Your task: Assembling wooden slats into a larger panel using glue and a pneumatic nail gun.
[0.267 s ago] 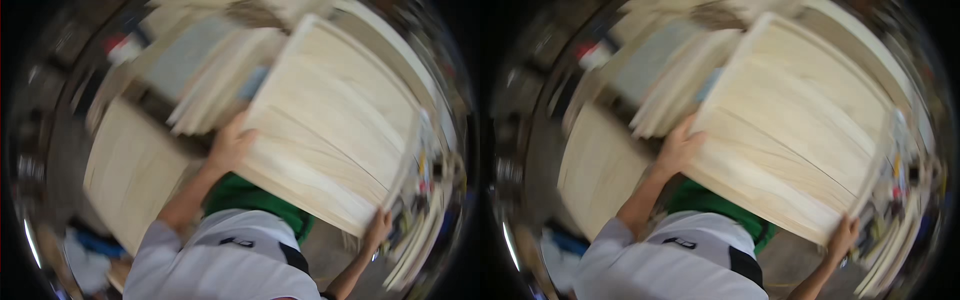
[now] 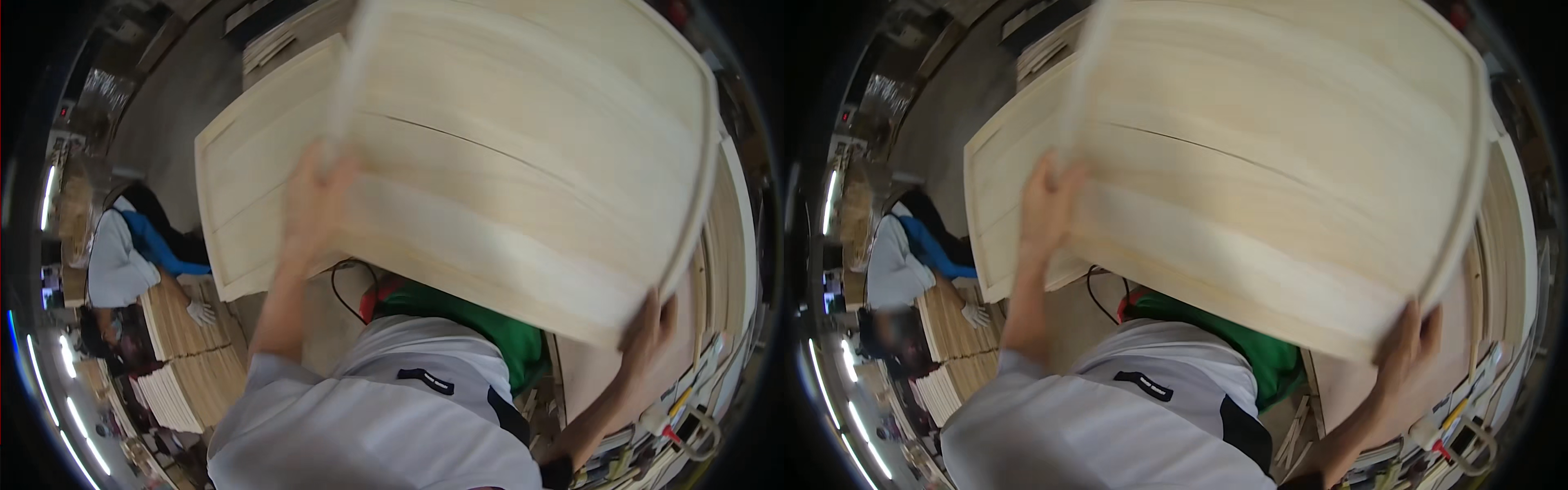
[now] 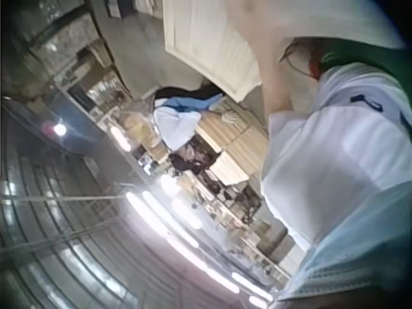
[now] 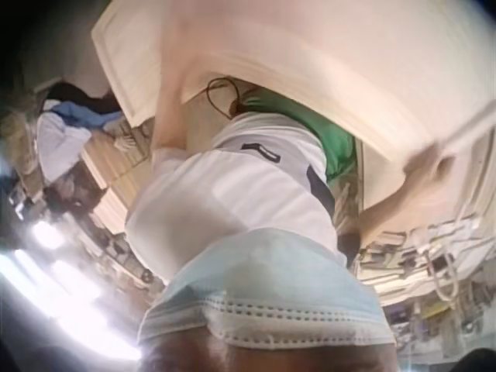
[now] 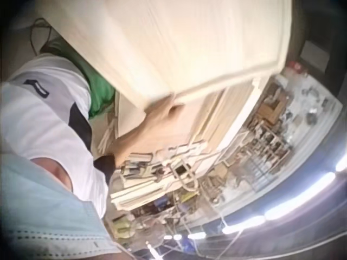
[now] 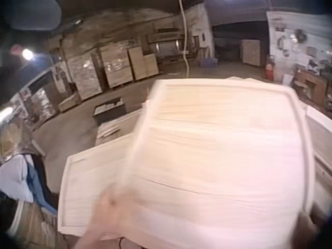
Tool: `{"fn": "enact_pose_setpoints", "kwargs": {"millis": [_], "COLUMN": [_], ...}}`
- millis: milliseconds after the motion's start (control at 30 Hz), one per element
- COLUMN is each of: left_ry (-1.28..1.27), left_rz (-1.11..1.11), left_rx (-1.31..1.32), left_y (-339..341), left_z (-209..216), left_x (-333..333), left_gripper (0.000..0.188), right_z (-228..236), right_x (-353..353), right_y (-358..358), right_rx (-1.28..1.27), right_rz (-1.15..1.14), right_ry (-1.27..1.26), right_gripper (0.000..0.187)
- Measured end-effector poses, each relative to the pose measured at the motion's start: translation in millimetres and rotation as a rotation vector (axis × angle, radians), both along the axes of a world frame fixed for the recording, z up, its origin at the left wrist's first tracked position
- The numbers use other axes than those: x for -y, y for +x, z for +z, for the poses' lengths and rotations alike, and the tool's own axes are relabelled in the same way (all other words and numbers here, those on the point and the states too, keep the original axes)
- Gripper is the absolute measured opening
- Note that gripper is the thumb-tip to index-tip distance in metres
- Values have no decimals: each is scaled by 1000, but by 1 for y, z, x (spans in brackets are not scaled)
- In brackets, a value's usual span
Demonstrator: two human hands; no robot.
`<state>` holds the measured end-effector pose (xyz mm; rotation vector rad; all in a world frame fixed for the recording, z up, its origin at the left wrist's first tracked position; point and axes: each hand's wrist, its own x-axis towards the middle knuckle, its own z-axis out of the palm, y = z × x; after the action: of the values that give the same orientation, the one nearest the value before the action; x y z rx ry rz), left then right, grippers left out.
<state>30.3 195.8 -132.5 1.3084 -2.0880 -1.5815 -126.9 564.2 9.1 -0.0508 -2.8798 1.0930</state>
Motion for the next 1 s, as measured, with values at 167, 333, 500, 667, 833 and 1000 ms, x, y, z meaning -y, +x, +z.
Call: {"fn": "enact_pose_setpoints", "kwargs": {"millis": [167,333,500,667,833,1000], "left_ry": [-396,-465,-544,-600,-602,-598], "left_rz": [283,546,464,321,360,212], "left_rx": [-3,-65,387,544,503,477], "left_y": [168,277,332,300,314,316], "left_z": [-100,-125,-188,-175,-188,-205], "left_x": [353,535,584,580,588,610], "left_gripper": [41,39,48,50,46,32], "right_z": [-130,-222,-320,-317,-325,-347], "right_x": [395,633,687,684,675,672], "right_y": [12,29,57,58,73,64], "right_rx": [-5,-176,-97,-8,-59,-186], "right_rz": [557,816,928,818,843,881], "right_ry": [-336,-198,-139,-226,-211,-1], "right_gripper": [28,24,30,29,32,41]}}
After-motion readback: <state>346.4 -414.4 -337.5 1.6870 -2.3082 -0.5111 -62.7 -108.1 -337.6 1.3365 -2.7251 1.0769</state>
